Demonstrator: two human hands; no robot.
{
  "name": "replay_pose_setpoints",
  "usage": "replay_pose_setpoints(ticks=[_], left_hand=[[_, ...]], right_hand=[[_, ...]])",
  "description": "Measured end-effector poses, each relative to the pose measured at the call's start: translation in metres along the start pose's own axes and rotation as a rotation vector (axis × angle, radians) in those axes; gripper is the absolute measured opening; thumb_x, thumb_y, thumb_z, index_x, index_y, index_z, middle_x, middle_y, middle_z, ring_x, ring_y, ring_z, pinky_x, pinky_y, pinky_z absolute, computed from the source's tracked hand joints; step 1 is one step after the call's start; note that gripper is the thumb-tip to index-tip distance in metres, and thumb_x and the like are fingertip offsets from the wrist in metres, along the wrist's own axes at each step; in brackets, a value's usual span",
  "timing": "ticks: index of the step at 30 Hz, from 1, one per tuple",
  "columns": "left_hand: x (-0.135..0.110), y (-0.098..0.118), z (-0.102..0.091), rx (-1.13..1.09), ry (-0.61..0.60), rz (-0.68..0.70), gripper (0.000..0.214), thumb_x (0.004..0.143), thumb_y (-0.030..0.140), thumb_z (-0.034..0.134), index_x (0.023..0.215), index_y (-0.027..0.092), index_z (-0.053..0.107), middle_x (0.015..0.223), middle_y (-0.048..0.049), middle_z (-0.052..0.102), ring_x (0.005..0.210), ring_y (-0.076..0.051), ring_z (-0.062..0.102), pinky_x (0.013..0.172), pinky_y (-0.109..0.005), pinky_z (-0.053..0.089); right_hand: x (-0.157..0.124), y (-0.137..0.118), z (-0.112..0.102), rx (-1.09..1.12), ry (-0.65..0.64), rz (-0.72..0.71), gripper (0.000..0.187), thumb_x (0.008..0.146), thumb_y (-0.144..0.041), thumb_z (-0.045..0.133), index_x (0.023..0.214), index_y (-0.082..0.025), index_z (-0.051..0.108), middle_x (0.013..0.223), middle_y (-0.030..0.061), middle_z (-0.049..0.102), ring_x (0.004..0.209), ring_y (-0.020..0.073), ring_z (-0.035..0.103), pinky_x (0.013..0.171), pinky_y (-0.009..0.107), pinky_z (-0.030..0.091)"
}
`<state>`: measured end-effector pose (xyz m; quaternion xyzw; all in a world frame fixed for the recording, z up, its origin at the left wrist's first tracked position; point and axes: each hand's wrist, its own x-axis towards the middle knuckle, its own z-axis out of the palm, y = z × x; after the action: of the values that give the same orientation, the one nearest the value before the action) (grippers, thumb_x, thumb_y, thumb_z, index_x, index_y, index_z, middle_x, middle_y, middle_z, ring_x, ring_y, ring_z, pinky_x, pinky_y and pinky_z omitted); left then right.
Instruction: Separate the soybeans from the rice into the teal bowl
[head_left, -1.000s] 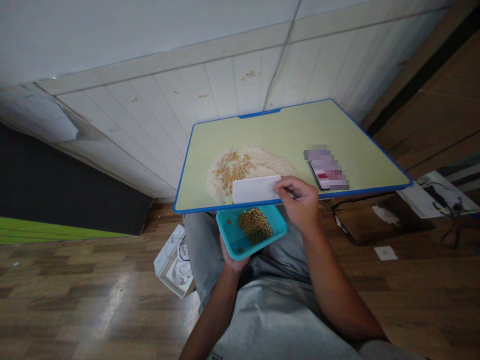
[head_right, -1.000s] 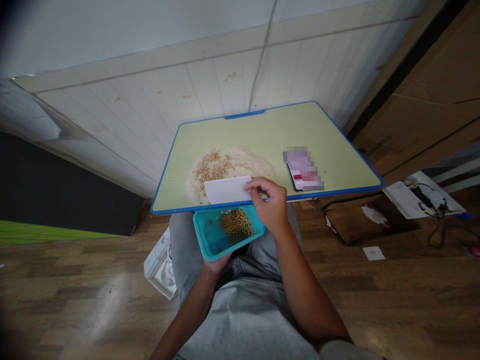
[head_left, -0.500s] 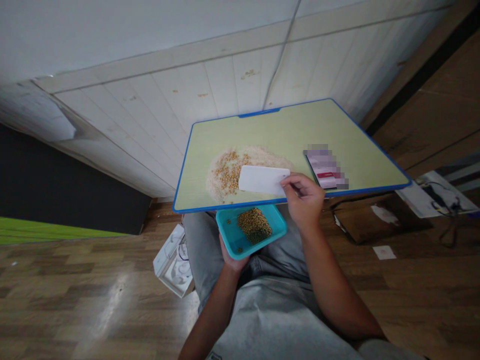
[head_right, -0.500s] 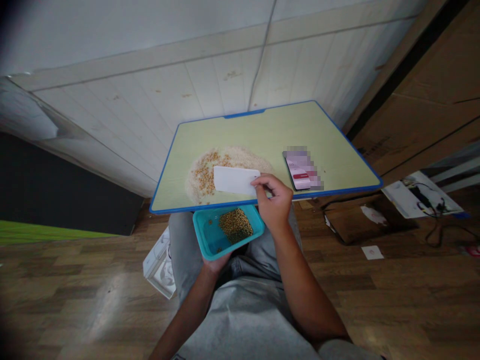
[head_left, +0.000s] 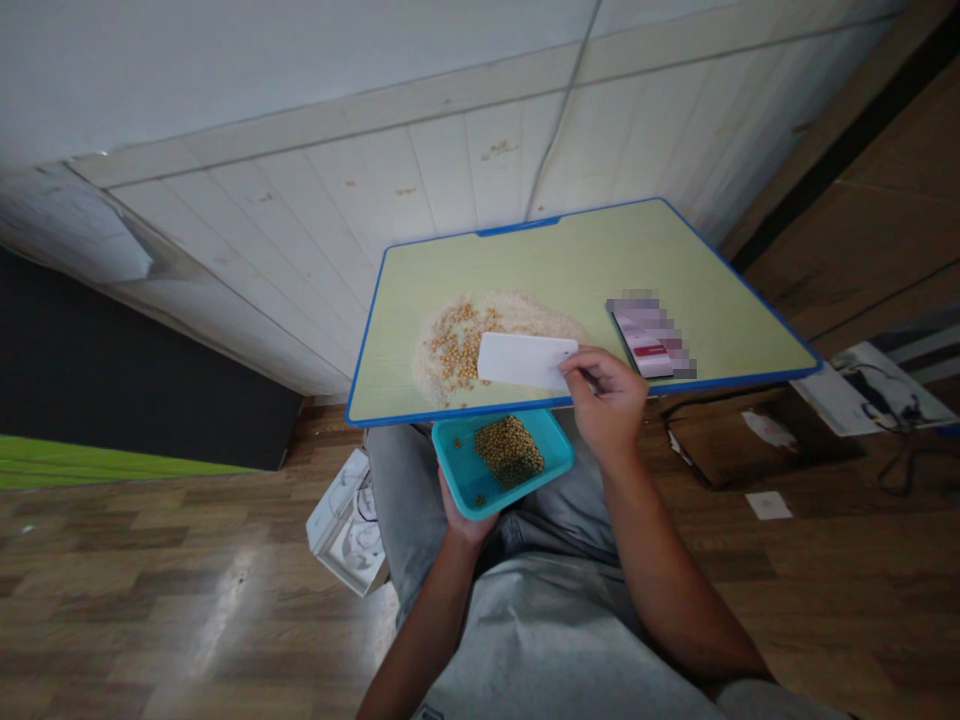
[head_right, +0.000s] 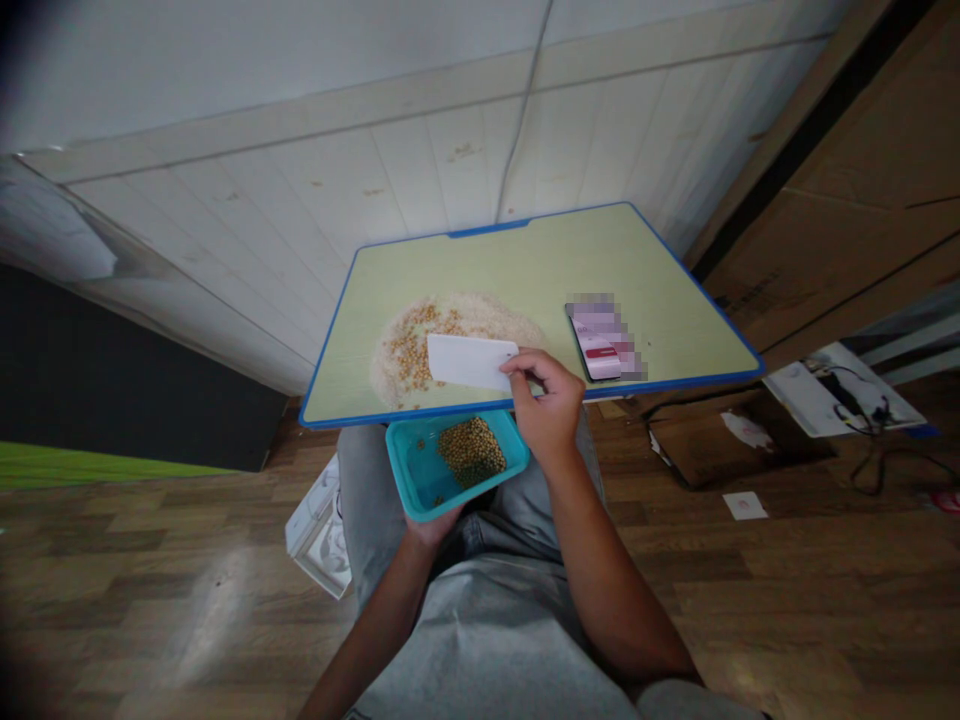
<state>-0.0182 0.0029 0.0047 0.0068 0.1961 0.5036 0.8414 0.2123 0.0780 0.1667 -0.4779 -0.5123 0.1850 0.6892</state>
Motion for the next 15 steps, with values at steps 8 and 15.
replay_pose_setpoints(ticks=[8, 15], left_hand=[[0.005, -0.002, -0.017, -0.006, -0.016, 0.02, 0.08, 0.115, 0.077, 0.028, 0.165, 0.032, 0.072, 0.19, -0.002, 0.052, 0.187, -0.032, 0.023, 0.153, -0.064, 0.011], [0.006, -0.005, -0.017, 0.002, -0.02, 0.023, 0.082, 0.115, 0.079, 0.027, 0.163, 0.031, 0.075, 0.186, -0.0035, 0.058, 0.186, -0.033, 0.026, 0.153, -0.064, 0.012]], right_hand=[[-0.001, -0.001, 0.004, 0.049, -0.013, -0.04, 0.018, 0.094, -0.014, 0.073, 0.086, -0.026, 0.083, 0.094, 0.0014, 0.086, 0.089, 0.0195, 0.084, 0.081, 0.031, 0.066], [-0.002, -0.002, 0.008, 0.03, -0.046, -0.035, 0.018, 0.093, -0.015, 0.072, 0.085, -0.027, 0.084, 0.094, 0.0018, 0.088, 0.09, 0.0207, 0.085, 0.082, 0.034, 0.069]])
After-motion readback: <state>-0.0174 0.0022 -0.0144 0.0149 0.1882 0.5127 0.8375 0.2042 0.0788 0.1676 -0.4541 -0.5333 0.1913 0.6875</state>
